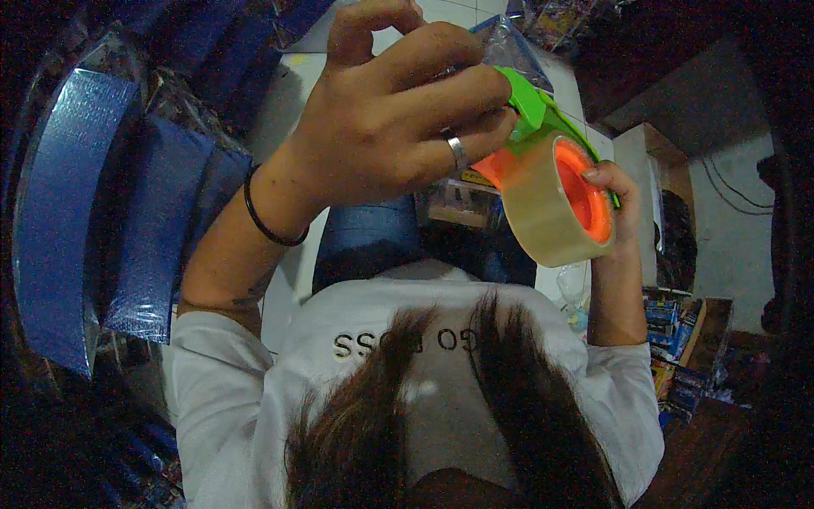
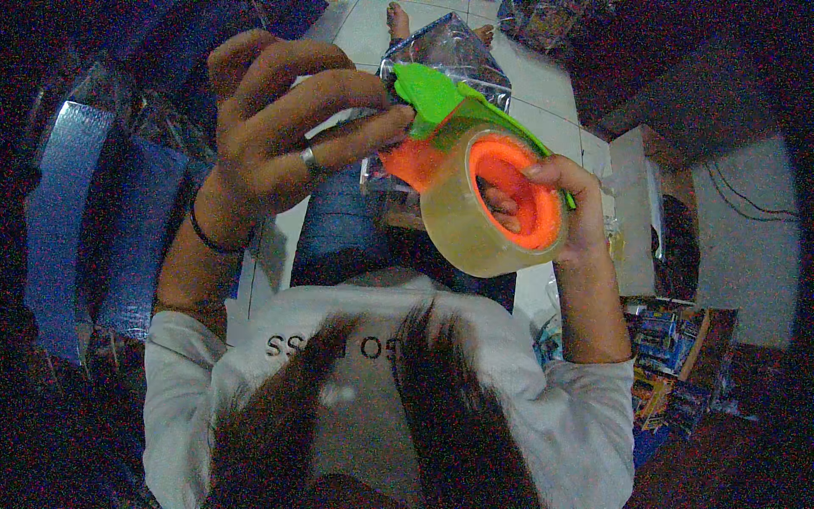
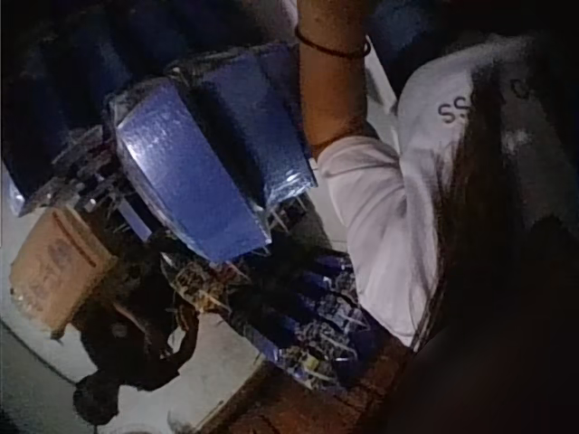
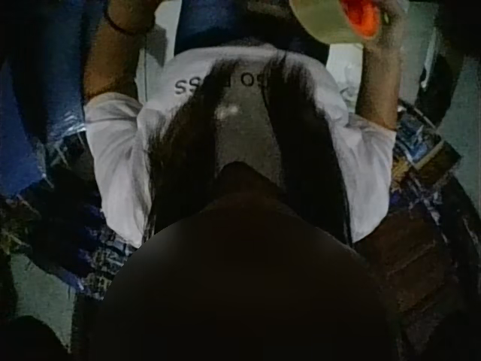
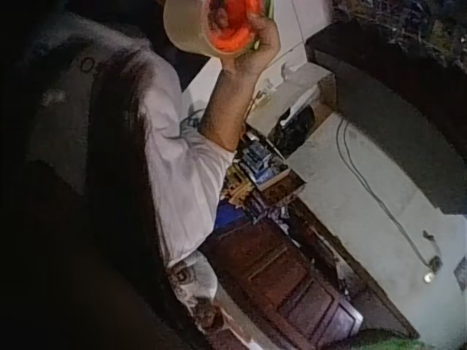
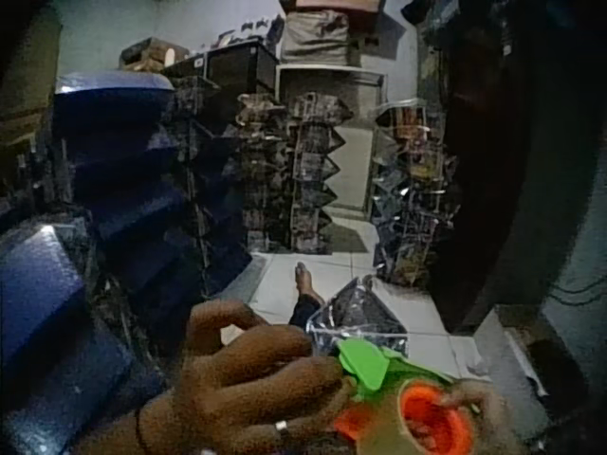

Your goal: The person sits on the floor and wraps several boxed toys in clear plastic using a handheld tape dispenser. They pull tape, apply it to the plastic-wrapped boxes, and place the finished items aside. The process is repeated for multiple toy boxes.

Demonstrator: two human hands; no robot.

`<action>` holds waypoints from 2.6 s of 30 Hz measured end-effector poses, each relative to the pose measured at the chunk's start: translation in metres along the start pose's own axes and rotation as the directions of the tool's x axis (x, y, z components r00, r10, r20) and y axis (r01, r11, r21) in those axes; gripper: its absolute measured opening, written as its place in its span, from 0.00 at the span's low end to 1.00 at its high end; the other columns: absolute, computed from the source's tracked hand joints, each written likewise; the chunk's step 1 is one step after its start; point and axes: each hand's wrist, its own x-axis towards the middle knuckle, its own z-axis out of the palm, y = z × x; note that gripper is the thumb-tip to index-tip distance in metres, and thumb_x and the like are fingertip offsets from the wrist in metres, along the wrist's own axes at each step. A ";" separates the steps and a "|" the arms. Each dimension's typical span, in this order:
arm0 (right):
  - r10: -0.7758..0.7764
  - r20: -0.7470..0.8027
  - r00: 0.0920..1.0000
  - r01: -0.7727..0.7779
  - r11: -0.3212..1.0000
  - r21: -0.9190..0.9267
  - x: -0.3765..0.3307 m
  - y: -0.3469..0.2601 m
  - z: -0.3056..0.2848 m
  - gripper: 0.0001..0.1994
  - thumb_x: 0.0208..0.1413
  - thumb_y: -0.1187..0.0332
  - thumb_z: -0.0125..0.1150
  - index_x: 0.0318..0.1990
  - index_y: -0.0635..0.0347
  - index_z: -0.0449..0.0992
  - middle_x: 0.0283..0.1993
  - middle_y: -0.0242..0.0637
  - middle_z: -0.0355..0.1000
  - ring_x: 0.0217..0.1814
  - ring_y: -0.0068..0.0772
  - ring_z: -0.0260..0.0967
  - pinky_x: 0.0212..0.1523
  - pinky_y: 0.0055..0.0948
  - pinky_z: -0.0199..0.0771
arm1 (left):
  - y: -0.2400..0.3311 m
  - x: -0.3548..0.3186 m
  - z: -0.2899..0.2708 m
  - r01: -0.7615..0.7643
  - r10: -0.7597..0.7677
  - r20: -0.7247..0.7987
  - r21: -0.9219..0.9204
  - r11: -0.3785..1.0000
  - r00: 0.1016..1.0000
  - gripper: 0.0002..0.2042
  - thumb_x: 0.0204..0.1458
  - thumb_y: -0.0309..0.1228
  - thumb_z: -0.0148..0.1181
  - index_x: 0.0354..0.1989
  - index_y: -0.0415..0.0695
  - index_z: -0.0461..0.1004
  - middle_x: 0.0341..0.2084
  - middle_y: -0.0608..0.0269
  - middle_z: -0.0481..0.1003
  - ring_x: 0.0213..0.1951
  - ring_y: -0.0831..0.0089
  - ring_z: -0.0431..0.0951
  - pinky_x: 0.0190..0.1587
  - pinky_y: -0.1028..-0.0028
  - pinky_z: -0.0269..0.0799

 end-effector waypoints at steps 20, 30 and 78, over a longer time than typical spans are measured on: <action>-0.027 -0.088 0.996 0.028 1.000 0.012 0.004 0.003 0.000 0.23 0.45 0.66 0.50 0.49 0.70 0.65 0.26 0.42 0.63 0.18 0.29 0.59 0.21 0.25 0.64 | 0.019 -0.032 0.009 0.107 -0.111 -0.033 -0.110 0.988 0.993 0.15 0.34 0.38 0.67 0.35 0.62 0.77 0.32 0.74 0.76 0.33 0.72 0.73 0.44 0.65 0.60; -0.153 -0.461 0.874 0.153 0.987 -0.039 -0.002 -0.001 -0.007 0.21 0.44 0.65 0.51 0.45 0.70 0.68 0.32 0.44 0.69 0.27 0.34 0.68 0.28 0.27 0.71 | -0.004 -0.030 -0.008 0.581 -0.631 -0.002 -0.387 0.716 0.776 0.07 0.49 0.22 0.58 0.37 0.44 0.75 0.30 0.65 0.74 0.33 0.73 0.73 0.36 0.76 0.66; -0.219 -0.194 0.956 0.262 0.936 0.236 -0.020 0.015 -0.049 0.16 0.42 0.69 0.52 0.38 0.72 0.73 0.40 0.50 0.74 0.40 0.43 0.74 0.45 0.38 0.76 | 0.074 -0.238 0.066 0.921 -0.877 0.405 -0.173 -0.350 -0.257 0.16 0.50 0.29 0.61 0.49 0.44 0.73 0.27 0.64 0.77 0.28 0.79 0.74 0.34 0.77 0.70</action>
